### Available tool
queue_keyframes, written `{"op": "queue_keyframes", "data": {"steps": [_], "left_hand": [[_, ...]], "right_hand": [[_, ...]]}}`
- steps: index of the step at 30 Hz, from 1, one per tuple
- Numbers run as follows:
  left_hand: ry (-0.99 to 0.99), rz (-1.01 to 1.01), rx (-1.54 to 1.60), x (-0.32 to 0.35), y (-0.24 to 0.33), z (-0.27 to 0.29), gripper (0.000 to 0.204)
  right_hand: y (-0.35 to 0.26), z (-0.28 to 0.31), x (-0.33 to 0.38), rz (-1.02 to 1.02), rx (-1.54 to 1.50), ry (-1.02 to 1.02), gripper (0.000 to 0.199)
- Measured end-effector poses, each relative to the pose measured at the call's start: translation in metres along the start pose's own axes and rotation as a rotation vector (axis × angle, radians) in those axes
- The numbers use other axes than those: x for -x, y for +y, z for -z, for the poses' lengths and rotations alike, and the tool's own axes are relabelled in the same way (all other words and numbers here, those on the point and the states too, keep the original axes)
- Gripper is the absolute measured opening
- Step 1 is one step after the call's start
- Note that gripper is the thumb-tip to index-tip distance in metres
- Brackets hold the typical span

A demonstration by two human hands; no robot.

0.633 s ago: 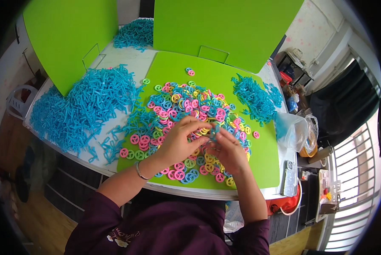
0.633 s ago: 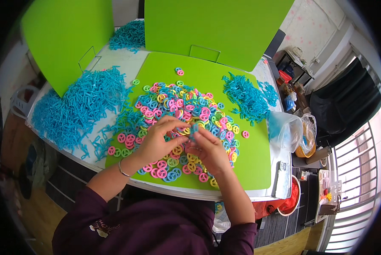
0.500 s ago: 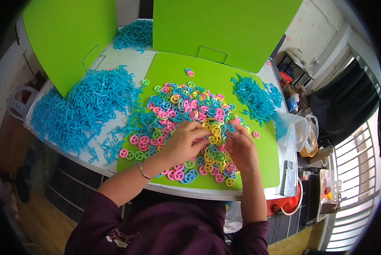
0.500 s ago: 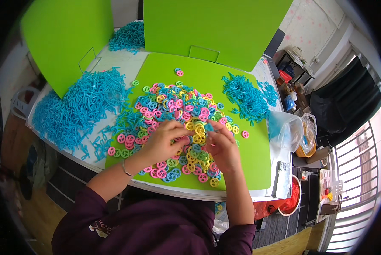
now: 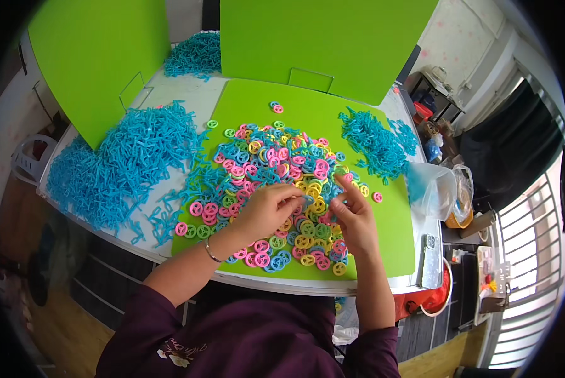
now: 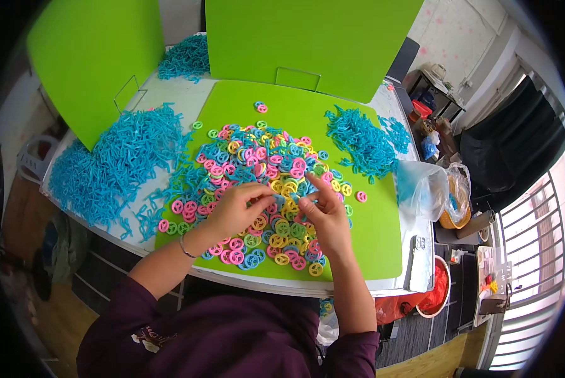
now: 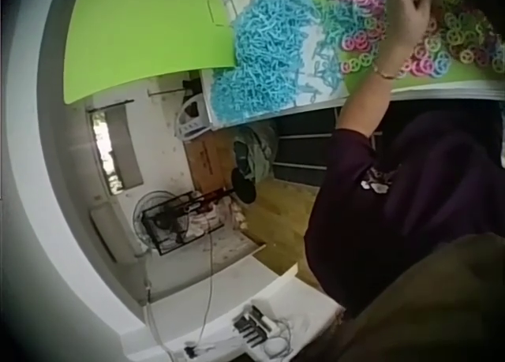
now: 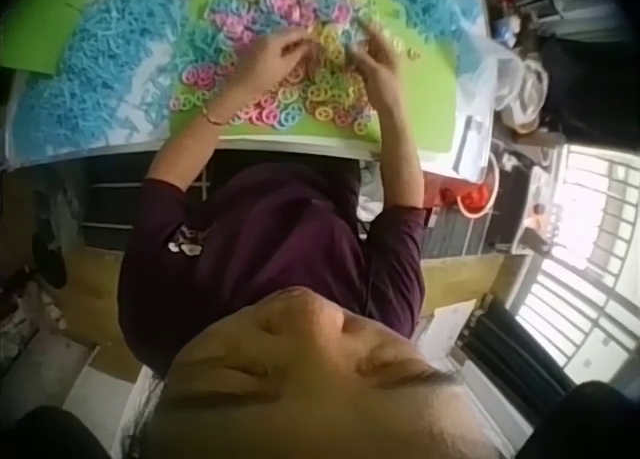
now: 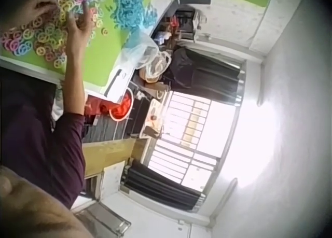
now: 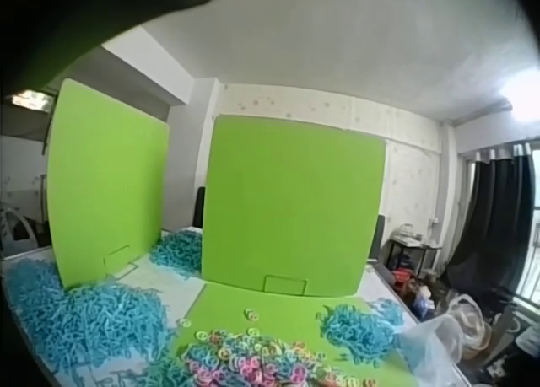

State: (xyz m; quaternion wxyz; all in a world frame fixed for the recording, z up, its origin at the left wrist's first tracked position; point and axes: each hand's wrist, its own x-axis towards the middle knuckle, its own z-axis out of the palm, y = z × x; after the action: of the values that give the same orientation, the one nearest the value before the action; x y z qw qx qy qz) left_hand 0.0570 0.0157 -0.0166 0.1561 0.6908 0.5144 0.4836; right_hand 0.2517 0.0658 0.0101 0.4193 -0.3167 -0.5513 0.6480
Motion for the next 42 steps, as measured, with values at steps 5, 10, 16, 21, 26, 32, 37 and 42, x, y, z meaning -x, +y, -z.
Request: {"op": "queue_keyframes", "data": {"steps": [5, 10, 16, 21, 26, 32, 37, 42], "left_hand": [[-0.047, 0.230, 0.219, 0.002, 0.005, 0.010, 0.014], [-0.023, 0.283, 0.625, 0.001, 0.011, 0.010, 0.019], [-0.026, 0.378, 0.737, 0.003, 0.012, 0.009, 0.018], [0.004, 0.373, 0.737, 0.004, 0.016, 0.013, 0.017], [0.091, 0.298, 0.653, 0.009, 0.019, 0.011, 0.014], [0.112, 0.277, 0.634, 0.010, 0.019, 0.011, 0.012], [0.082, 0.288, 0.644, 0.009, 0.016, 0.011, 0.011], [0.166, 0.058, 0.415, 0.012, 0.007, 0.002, 0.012]], "right_hand": [[0.013, -0.016, 0.006, 0.086, 0.218, -0.014, 0.031], [0.019, -0.021, 0.009, 0.183, 0.126, 0.007, 0.021], [0.017, -0.023, 0.009, 0.137, 0.135, -0.027, 0.021], [0.021, -0.025, 0.009, 0.078, 0.031, -0.031, 0.021], [0.026, -0.033, 0.014, 0.116, 0.178, 0.034, 0.025], [0.029, -0.036, 0.015, 0.251, 0.267, 0.008, 0.029], [0.023, -0.037, 0.017, 0.423, 0.723, 0.093, 0.031], [0.021, -0.036, 0.020, 0.345, 0.730, 0.115, 0.027]]}}
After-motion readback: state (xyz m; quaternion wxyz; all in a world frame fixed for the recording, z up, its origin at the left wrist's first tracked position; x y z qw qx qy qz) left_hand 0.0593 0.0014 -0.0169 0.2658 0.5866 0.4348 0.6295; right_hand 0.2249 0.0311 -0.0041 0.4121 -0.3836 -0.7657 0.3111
